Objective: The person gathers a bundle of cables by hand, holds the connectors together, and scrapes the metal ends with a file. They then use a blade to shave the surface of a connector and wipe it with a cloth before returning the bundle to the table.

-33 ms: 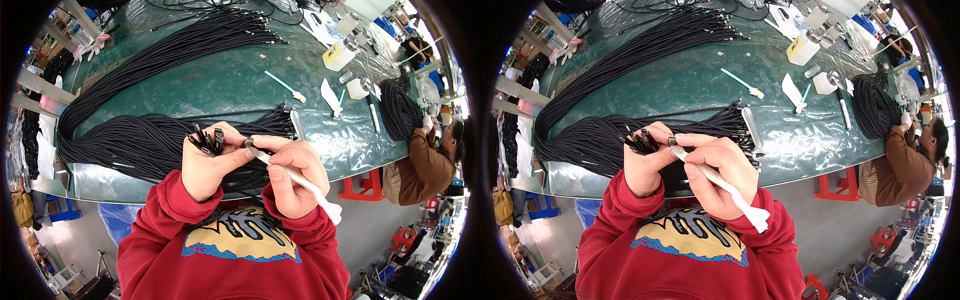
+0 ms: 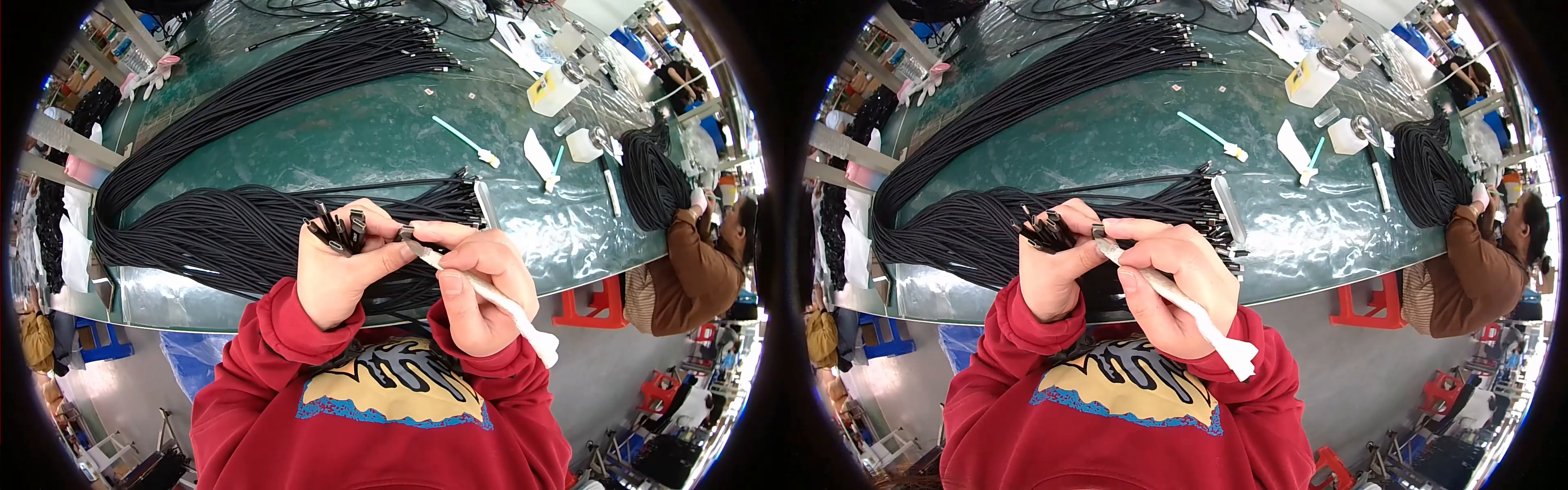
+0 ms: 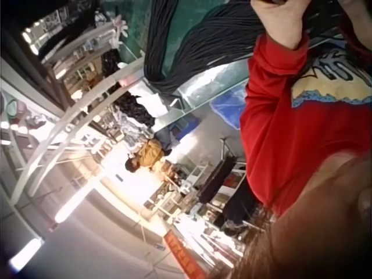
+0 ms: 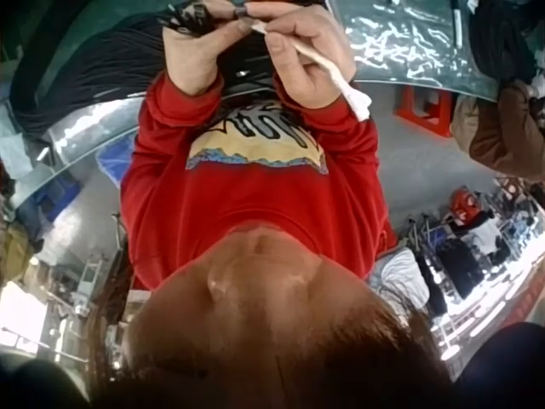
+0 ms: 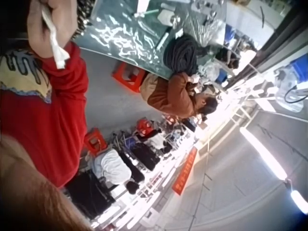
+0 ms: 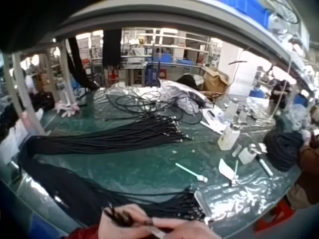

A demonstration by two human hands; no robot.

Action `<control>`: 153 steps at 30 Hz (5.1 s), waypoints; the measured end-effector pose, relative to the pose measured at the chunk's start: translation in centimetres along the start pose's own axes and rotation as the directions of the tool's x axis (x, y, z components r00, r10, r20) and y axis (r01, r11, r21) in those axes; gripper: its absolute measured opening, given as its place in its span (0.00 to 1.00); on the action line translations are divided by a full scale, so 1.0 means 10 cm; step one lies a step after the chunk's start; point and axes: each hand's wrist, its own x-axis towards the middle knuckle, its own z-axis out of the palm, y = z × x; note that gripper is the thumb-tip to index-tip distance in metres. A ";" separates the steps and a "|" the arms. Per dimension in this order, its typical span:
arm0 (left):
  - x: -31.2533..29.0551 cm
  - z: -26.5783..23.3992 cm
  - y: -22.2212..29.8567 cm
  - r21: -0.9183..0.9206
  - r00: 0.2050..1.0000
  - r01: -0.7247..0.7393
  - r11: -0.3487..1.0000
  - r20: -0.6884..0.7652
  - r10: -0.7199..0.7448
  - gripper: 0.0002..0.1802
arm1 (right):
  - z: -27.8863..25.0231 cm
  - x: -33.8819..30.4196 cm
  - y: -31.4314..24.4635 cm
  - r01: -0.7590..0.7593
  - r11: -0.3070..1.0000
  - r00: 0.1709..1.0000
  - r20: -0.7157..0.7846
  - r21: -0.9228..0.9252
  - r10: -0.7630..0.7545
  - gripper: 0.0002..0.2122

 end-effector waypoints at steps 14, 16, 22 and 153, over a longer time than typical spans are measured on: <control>0.01 -0.01 0.01 0.041 0.999 0.032 0.999 0.016 -0.033 0.06 | -0.07 0.02 -0.04 -0.024 0.997 0.999 0.030 -0.070 0.026 0.04; 0.01 0.00 0.02 0.042 0.998 0.052 0.998 0.017 -0.053 0.05 | -0.08 0.02 -0.05 -0.039 0.998 0.999 0.026 -0.054 0.041 0.04; 0.01 0.03 0.04 0.034 0.995 0.101 0.994 0.004 -0.101 0.04 | -0.09 0.01 -0.01 -0.070 0.997 0.997 -0.027 -0.022 0.069 0.03; -0.02 -0.09 0.00 -0.046 0.911 0.389 0.920 0.169 -0.377 0.10 | -0.33 -0.09 0.09 -0.575 0.697 0.810 0.184 0.428 0.556 0.13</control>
